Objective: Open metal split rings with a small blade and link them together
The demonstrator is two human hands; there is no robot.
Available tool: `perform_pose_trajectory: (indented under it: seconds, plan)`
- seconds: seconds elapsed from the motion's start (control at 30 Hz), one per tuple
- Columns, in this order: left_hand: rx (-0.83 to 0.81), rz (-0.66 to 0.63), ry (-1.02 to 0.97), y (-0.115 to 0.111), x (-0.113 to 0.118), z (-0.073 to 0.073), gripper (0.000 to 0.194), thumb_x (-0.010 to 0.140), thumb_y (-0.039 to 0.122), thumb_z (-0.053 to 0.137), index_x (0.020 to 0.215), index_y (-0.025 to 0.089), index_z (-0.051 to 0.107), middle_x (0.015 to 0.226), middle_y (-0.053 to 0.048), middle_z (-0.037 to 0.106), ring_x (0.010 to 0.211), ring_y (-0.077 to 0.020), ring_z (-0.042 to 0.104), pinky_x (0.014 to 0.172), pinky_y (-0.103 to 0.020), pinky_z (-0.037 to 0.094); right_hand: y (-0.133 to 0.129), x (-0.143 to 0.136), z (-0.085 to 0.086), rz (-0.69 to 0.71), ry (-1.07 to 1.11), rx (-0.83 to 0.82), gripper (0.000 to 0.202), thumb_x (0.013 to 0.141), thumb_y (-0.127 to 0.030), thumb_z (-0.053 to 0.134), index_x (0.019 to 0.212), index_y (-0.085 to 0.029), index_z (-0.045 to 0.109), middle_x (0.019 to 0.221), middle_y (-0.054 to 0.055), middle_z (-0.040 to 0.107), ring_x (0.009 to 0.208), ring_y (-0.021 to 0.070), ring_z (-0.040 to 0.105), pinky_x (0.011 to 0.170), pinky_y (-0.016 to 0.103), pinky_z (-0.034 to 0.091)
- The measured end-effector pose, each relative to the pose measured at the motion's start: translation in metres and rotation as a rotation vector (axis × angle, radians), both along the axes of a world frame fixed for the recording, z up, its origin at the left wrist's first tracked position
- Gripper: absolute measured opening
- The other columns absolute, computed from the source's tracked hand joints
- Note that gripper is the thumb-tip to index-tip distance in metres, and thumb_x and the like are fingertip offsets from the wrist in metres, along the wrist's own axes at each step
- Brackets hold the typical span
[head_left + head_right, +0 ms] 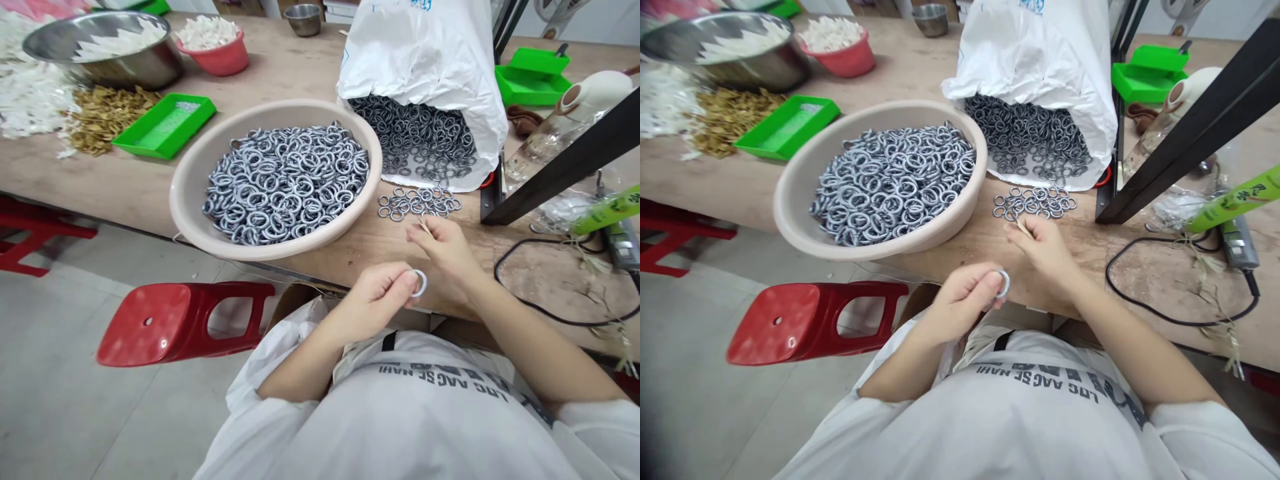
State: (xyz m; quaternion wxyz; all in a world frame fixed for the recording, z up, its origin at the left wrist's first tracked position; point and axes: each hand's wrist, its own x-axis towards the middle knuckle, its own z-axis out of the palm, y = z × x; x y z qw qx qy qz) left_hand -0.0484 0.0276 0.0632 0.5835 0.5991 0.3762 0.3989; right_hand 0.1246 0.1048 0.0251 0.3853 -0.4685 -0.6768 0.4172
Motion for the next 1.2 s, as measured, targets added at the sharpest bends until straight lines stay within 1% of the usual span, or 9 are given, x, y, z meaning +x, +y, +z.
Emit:
perform_pose_trajectory:
  seconds: [0.1,0.2,0.33,0.47,0.63,0.77,0.93,1.07,1.2]
  plan:
    - [0.374,0.423,0.420,0.017,-0.031,0.037,0.033,0.095,0.045,0.049,0.101,0.020,0.070,0.095,-0.009,0.067,0.095,-0.0235,0.059,0.090,-0.035,0.045,0.044,-0.007,-0.016,0.001,-0.478,0.182,0.020,0.089,-0.039,0.063,0.086,-0.019,0.068,0.089,0.008,0.068,0.080,0.0213,0.058,0.068,0.032,0.040]
    - [0.491,0.666,0.888,0.050,-0.063,0.054,0.049,0.095,0.047,0.045,0.135,0.022,0.058,0.129,-0.015,0.061,0.130,-0.0345,0.045,0.111,-0.050,0.031,0.067,-0.014,-0.023,-0.035,-0.764,0.233,0.017,0.088,-0.032,0.063,0.093,-0.018,0.070,0.105,0.014,0.068,0.084,0.0243,0.057,0.070,0.034,0.038]
    - [0.519,0.730,1.173,0.076,-0.078,0.051,0.057,0.094,0.053,0.043,0.140,0.022,0.053,0.147,-0.017,0.049,0.145,-0.0426,0.024,0.115,-0.064,0.011,0.055,-0.006,-0.012,-0.025,-0.441,0.083,0.016,0.088,-0.030,0.063,0.080,-0.017,0.066,0.079,0.007,0.063,0.066,0.0160,0.049,0.059,0.030,0.031]
    - [0.697,0.731,0.970,0.060,-0.038,0.031,0.046,0.099,0.050,0.037,0.124,0.019,0.061,0.130,-0.018,0.060,0.130,-0.0348,0.045,0.109,-0.053,0.028,0.006,0.011,0.011,0.045,0.282,-0.316,0.030,0.088,-0.047,0.064,0.086,-0.017,0.063,0.074,0.000,0.060,0.045,0.0058,0.025,0.043,0.026,0.014]
    - [0.553,0.285,0.681,0.022,0.035,-0.010,0.039,0.102,0.042,0.033,0.084,0.020,0.059,0.083,-0.007,0.064,0.082,-0.0200,0.056,0.079,-0.034,0.041,-0.054,0.015,0.016,-0.061,0.641,-0.352,0.028,0.086,-0.047,0.070,0.087,-0.020,0.062,0.069,-0.003,0.058,0.043,0.0050,0.030,0.041,0.024,0.020]
    - [0.221,0.340,0.241,0.010,0.059,-0.029,0.038,0.100,0.048,0.040,0.078,0.020,0.054,0.075,-0.003,0.058,0.074,-0.0161,0.052,0.071,-0.029,0.039,-0.068,0.019,0.005,-0.160,0.528,-0.174,0.021,0.088,-0.041,0.070,0.087,-0.021,0.062,0.075,-0.002,0.061,0.062,0.0097,0.052,0.061,0.024,0.043]
    - [-0.183,0.208,-0.285,0.010,0.065,-0.028,0.042,0.093,0.049,0.054,0.067,0.018,0.048,0.061,0.002,0.044,0.057,-0.0095,0.039,0.058,-0.025,0.033,-0.061,0.040,0.009,-0.110,0.314,-0.019,0.023,0.093,-0.041,0.062,0.085,-0.020,0.060,0.074,-0.002,0.058,0.069,0.0117,0.052,0.066,0.025,0.041]
    - [-0.405,0.194,-0.450,0.011,0.069,-0.019,0.045,0.082,0.050,0.069,0.063,0.016,0.047,0.056,0.005,0.039,0.051,-0.0054,0.033,0.052,-0.020,0.029,-0.067,0.054,0.021,0.055,-0.046,0.182,0.029,0.098,-0.040,0.054,0.079,-0.019,0.059,0.071,-0.001,0.054,0.066,0.0120,0.049,0.062,0.027,0.033]
    - [-0.485,0.233,-0.486,0.009,0.071,-0.013,0.045,0.073,0.047,0.079,0.062,0.015,0.048,0.056,0.006,0.039,0.049,-0.0035,0.032,0.049,-0.017,0.028,-0.073,0.056,0.024,0.062,-0.217,0.296,0.032,0.099,-0.038,0.051,0.074,-0.018,0.056,0.068,-0.001,0.052,0.063,0.0117,0.047,0.060,0.028,0.030]
